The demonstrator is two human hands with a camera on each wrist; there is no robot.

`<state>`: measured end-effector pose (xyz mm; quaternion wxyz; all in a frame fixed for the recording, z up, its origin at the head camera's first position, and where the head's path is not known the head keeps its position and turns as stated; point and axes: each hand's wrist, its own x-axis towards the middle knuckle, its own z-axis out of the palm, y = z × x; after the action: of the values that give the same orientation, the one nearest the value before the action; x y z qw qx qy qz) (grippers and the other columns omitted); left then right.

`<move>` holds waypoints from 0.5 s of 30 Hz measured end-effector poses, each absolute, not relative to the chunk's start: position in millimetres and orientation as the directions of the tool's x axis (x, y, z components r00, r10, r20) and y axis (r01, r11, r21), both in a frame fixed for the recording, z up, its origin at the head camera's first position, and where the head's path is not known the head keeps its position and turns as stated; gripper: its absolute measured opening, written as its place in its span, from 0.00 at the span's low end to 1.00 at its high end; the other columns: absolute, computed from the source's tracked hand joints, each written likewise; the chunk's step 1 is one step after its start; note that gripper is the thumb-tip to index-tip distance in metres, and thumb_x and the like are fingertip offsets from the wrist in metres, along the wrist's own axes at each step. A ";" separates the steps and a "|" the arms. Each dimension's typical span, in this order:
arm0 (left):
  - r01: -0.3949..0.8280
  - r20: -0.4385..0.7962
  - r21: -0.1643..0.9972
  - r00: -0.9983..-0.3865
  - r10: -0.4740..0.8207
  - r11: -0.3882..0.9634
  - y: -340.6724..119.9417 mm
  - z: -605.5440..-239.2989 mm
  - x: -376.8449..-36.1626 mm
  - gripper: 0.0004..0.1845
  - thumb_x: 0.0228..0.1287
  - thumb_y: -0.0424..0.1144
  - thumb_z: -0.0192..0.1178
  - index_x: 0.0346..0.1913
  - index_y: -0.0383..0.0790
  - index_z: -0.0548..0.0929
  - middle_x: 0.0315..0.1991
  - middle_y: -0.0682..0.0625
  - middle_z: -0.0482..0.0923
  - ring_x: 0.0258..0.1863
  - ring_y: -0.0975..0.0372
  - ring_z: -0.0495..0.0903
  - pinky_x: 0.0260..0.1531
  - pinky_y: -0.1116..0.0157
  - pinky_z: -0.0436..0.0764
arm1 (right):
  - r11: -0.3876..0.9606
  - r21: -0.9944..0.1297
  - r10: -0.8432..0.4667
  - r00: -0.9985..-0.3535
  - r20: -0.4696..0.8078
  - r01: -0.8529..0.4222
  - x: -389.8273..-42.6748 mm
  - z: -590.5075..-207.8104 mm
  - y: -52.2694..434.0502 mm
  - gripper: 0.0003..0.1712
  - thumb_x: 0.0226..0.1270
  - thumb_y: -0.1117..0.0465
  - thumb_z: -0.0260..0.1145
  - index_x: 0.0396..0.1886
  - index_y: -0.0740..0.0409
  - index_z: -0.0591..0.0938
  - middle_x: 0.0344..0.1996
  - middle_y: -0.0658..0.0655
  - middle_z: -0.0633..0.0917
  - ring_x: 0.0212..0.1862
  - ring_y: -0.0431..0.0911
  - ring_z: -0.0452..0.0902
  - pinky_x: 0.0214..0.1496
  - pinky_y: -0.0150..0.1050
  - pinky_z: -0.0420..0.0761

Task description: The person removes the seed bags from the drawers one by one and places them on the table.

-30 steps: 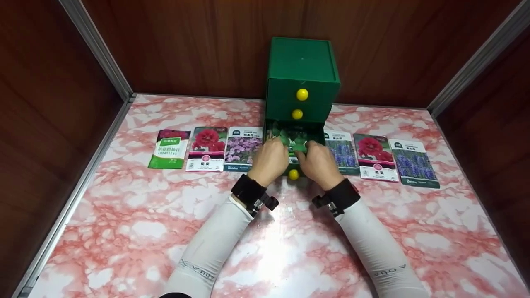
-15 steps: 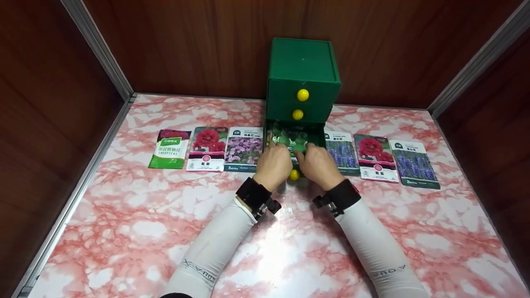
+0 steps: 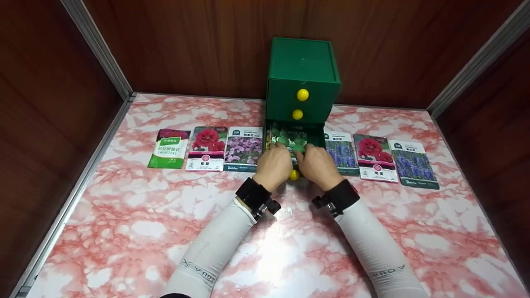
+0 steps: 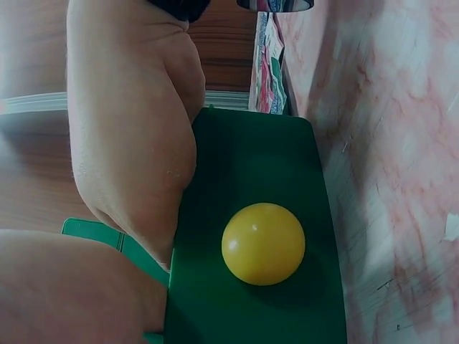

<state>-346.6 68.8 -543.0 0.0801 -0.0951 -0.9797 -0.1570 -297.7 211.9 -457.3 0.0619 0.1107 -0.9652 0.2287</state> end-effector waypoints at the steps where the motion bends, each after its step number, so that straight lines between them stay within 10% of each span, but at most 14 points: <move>1: 0.218 0.189 0.291 -0.967 0.168 0.932 68.7 -543.4 -347.3 0.26 0.79 0.42 0.57 0.68 0.23 0.80 0.46 0.37 0.88 0.41 0.46 0.90 0.39 0.47 0.90 | 0.870 -0.431 -0.184 -0.968 0.172 -0.241 -297.9 -457.4 212.0 0.22 0.88 0.53 0.63 0.41 0.71 0.84 0.35 0.74 0.87 0.42 0.71 0.88 0.46 0.68 0.85; 15: 0.331 0.252 0.396 -0.936 0.245 0.857 48.4 -455.9 -300.5 0.19 0.82 0.36 0.58 0.60 0.20 0.84 0.50 0.32 0.88 0.43 0.42 0.90 0.44 0.45 0.90 | 0.819 -0.534 -0.120 -0.973 0.198 -0.210 -297.8 -453.2 216.2 0.19 0.80 0.58 0.71 0.49 0.75 0.84 0.39 0.74 0.88 0.44 0.69 0.87 0.47 0.64 0.84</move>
<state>-300.5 48.4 -455.9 0.0968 -0.1503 -0.9587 -0.2215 -297.8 216.2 -453.2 0.0780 0.0868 -0.9504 0.2882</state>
